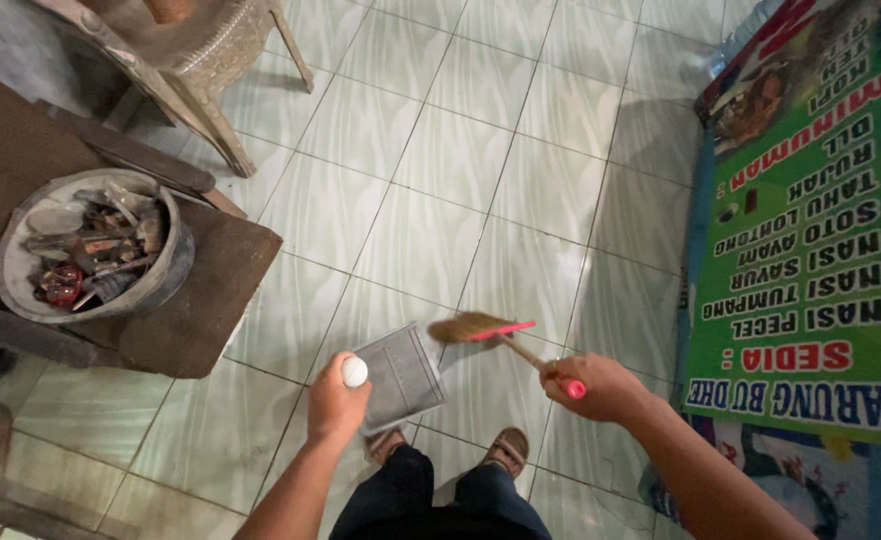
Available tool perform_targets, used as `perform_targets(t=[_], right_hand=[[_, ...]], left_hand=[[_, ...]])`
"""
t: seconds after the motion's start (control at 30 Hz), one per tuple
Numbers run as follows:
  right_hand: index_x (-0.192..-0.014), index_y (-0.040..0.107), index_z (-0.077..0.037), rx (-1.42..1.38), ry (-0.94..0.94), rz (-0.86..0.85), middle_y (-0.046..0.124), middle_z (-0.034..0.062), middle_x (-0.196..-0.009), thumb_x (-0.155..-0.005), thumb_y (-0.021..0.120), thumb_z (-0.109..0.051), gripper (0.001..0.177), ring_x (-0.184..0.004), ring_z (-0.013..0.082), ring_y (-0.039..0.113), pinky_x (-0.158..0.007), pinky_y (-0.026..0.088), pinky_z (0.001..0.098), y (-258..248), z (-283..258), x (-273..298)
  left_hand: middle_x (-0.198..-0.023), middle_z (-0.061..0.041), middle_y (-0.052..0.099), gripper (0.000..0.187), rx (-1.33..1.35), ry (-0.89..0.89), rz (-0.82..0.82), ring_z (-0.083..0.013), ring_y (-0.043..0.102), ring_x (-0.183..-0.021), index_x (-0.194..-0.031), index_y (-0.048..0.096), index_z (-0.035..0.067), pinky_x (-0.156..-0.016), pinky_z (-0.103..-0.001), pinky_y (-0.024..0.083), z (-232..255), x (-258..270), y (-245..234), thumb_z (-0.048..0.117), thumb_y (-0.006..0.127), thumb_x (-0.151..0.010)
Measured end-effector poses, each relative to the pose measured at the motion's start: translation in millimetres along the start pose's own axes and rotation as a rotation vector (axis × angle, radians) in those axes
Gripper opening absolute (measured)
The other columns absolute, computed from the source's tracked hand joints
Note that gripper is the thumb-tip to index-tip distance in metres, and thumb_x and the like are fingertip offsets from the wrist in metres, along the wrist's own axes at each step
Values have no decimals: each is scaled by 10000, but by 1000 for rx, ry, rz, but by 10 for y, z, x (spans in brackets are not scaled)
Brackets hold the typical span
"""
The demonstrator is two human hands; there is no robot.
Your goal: The person sweeps debris from the floor into a dustpan by hand and with a broom, moving around chairs and furniture to gather the dirt.
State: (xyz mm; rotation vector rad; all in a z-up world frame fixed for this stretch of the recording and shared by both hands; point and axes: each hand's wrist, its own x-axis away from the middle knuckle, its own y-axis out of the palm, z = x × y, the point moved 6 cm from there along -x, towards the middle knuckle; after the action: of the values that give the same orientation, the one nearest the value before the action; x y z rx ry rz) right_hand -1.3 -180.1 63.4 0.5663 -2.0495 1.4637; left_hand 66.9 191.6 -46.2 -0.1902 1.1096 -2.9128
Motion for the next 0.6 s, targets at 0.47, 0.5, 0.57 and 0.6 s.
perform_targets(t=[0.47, 0.5, 0.57, 0.6], right_hand=[[-1164, 747, -2, -821, 218, 275, 709, 256, -847, -1084, 542, -296, 367, -705, 247, 622, -665, 516, 402, -404, 2667, 674], [-1162, 752, -32, -749, 247, 324, 740, 221, -857, -1058, 540, -309, 365, -738, 245, 671, -684, 547, 391, -447, 2761, 720], [-1159, 766, -91, -607, 311, 415, 806, 153, -876, -1004, 536, -335, 369, -803, 247, 770, -721, 610, 372, -503, 2890, 919], [-1160, 763, -130, -481, 362, 412, 801, 146, -888, -992, 528, -353, 366, -811, 260, 769, -741, 609, 386, -494, 2898, 975]], left_hand=[[-1062, -149, 740, 410, 35, -75, -57, -360, 702, -1015, -1140, 666, 118, -836, -448, 551, 665, 498, 531, 120, 780, -747], [-1064, -147, 740, 405, 45, -68, -57, -356, 704, -1013, -1142, 665, 116, -834, -446, 552, 728, 523, 564, 122, 779, -753], [-1038, -142, 749, 397, 71, -167, -113, -336, 748, -963, -1156, 659, 125, -834, -437, 569, 775, 587, 664, 123, 753, -770], [-1025, -140, 754, 393, 87, -214, -137, -326, 769, -937, -1162, 657, 129, -834, -432, 578, 796, 580, 716, 124, 740, -778]])
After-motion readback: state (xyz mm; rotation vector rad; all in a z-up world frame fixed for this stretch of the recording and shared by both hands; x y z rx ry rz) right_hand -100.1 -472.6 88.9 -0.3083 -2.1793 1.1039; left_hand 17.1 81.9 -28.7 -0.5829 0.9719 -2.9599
